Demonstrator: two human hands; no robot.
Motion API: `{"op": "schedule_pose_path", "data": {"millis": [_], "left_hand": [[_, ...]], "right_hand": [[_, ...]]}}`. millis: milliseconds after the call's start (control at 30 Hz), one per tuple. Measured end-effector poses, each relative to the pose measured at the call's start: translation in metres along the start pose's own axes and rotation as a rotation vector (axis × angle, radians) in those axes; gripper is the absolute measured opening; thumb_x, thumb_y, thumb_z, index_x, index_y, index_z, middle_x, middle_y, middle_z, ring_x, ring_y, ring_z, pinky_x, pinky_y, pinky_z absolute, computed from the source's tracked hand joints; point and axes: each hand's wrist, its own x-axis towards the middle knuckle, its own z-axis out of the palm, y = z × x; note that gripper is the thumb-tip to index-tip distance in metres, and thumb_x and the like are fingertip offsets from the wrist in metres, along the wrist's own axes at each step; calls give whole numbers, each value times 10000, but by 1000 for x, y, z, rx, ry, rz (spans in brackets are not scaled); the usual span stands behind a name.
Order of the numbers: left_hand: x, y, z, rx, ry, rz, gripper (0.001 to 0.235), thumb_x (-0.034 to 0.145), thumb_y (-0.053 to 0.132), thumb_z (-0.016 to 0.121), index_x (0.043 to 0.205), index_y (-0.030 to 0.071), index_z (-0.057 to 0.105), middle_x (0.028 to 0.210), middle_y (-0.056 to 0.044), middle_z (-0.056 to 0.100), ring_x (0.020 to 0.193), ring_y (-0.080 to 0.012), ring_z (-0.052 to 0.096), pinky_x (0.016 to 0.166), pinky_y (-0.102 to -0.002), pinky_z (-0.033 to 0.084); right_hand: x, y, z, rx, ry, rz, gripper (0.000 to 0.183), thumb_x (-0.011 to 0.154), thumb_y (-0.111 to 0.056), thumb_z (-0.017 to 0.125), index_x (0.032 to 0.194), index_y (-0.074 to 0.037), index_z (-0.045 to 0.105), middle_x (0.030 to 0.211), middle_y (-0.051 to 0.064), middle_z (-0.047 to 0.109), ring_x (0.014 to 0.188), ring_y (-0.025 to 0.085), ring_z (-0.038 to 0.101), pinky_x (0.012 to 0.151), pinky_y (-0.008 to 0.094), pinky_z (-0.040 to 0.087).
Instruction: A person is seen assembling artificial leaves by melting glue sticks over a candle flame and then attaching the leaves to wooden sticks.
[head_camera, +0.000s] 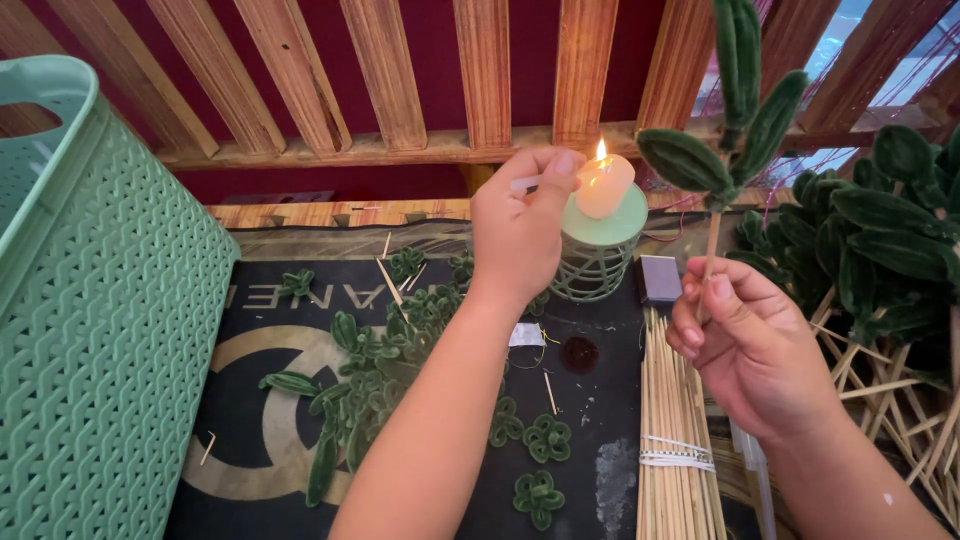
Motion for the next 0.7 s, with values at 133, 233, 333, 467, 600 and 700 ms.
{"op": "schedule_pose_path", "data": {"millis": [133, 233, 333, 467, 600, 700], "left_hand": [[0, -3, 0, 18, -2, 36, 310, 940, 383, 606, 985, 119, 762, 907, 6, 750, 881, -119, 664, 786, -275, 502], [0, -4, 1, 11, -2, 50, 299, 947, 368, 607, 981, 114, 762, 899, 20, 735, 870, -113, 646, 774, -268, 492], [0, -1, 0, 24, -2, 38, 292, 948, 360, 600, 986, 118, 760, 895, 23, 728, 849, -110, 630, 761, -266, 482], [2, -7, 0, 15, 4, 94, 267, 954, 335, 608, 953, 112, 755, 903, 38, 729, 856, -103, 634, 772, -268, 496], [2, -5, -1, 34, 2, 85, 297, 950, 365, 600, 987, 119, 762, 893, 15, 731, 887, -124, 661, 800, -285, 515], [0, -2, -1, 32, 0, 73, 305, 941, 377, 601, 973, 119, 761, 895, 14, 737, 862, -115, 655, 771, -272, 507]], "right_hand": [[0, 0, 1, -6, 13, -4, 177, 1049, -110, 586, 1174, -55, 699, 919, 58, 613, 636, 168, 520, 586, 292, 406], [0, -1, 3, -19, 29, 4, 177, 1052, -105, 579, 1172, -51, 697, 915, 60, 610, 633, 166, 518, 588, 292, 410], [0, 0, 2, -35, 42, 8, 178, 1052, -118, 582, 1174, -52, 694, 918, 53, 617, 632, 164, 514, 587, 294, 403], [0, 0, 2, -37, 57, 11, 176, 1050, -127, 593, 1168, -57, 703, 911, 52, 628, 628, 166, 512, 584, 293, 403], [1, 0, 3, -40, 59, 18, 175, 1054, -121, 585, 1172, -50, 693, 908, 51, 627, 635, 162, 521, 586, 291, 404], [1, 1, 2, -52, 75, 19, 173, 1056, -126, 583, 1172, -52, 687, 912, 44, 621, 633, 163, 515, 584, 296, 395]]}}
